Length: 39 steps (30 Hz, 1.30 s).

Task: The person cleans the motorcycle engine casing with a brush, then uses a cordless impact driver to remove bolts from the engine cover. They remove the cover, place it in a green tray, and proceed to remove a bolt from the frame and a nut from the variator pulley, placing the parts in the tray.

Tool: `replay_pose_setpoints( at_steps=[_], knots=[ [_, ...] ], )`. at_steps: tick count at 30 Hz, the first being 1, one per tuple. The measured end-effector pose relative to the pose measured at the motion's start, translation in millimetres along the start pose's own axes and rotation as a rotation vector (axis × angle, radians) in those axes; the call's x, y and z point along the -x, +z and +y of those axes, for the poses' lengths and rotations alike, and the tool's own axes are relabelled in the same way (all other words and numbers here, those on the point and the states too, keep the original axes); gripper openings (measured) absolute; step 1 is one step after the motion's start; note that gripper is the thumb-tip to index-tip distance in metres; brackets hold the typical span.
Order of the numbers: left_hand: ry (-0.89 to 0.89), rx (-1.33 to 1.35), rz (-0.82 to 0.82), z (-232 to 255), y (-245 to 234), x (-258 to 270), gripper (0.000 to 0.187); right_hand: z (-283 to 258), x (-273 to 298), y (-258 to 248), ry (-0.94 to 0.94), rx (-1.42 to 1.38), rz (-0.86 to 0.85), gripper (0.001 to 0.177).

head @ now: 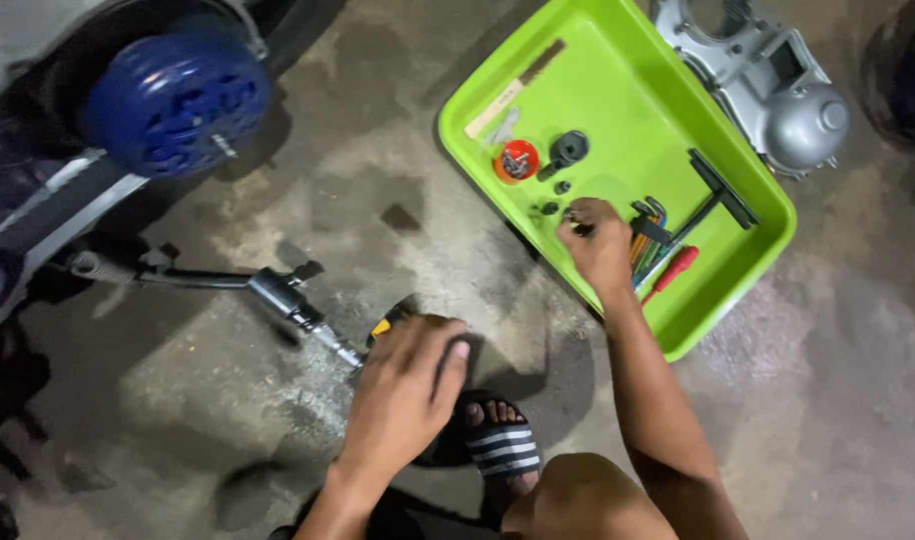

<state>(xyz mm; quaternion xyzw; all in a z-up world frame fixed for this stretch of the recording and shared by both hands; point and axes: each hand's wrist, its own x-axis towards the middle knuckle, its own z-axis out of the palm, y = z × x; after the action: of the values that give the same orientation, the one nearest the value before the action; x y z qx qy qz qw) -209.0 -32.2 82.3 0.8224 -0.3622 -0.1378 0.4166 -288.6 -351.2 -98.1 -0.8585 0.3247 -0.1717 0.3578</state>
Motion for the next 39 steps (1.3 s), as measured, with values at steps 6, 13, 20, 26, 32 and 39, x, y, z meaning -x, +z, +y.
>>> replay_pose_setpoints(
  at_steps=[6, 13, 20, 26, 32, 39],
  knots=[
    [0.051, -0.16, -0.156, 1.8, 13.1, -4.1, 0.028, 77.3, -2.8, 0.5, -0.069, 0.334, -0.101, 0.032],
    [-0.024, 0.046, -0.027, 3.0, -3.2, -2.2, 0.02, 100.0, 3.6, 17.5, -0.004, 0.455, -0.234, 0.04],
    [-0.057, 0.065, 0.034, -3.4, -6.6, 0.8, 0.016, 84.0, -3.2, 14.2, -0.022, 0.383, -0.166, 0.047],
    [-0.031, 0.012, 0.054, -9.2, 0.8, 2.8, 0.015, 70.4, -26.0, 39.9, 0.062, 0.294, -0.128, 0.086],
    [-0.02, -0.021, 0.049, -14.9, 3.2, 4.2, 0.016, 83.6, -51.2, 55.3, 0.168, 0.194, -0.125, 0.092],
    [-0.031, -0.052, 0.045, -18.8, 8.5, 5.5, 0.018, 92.3, -49.9, 82.2, 0.194, 0.108, -0.071, 0.049]
  ],
)
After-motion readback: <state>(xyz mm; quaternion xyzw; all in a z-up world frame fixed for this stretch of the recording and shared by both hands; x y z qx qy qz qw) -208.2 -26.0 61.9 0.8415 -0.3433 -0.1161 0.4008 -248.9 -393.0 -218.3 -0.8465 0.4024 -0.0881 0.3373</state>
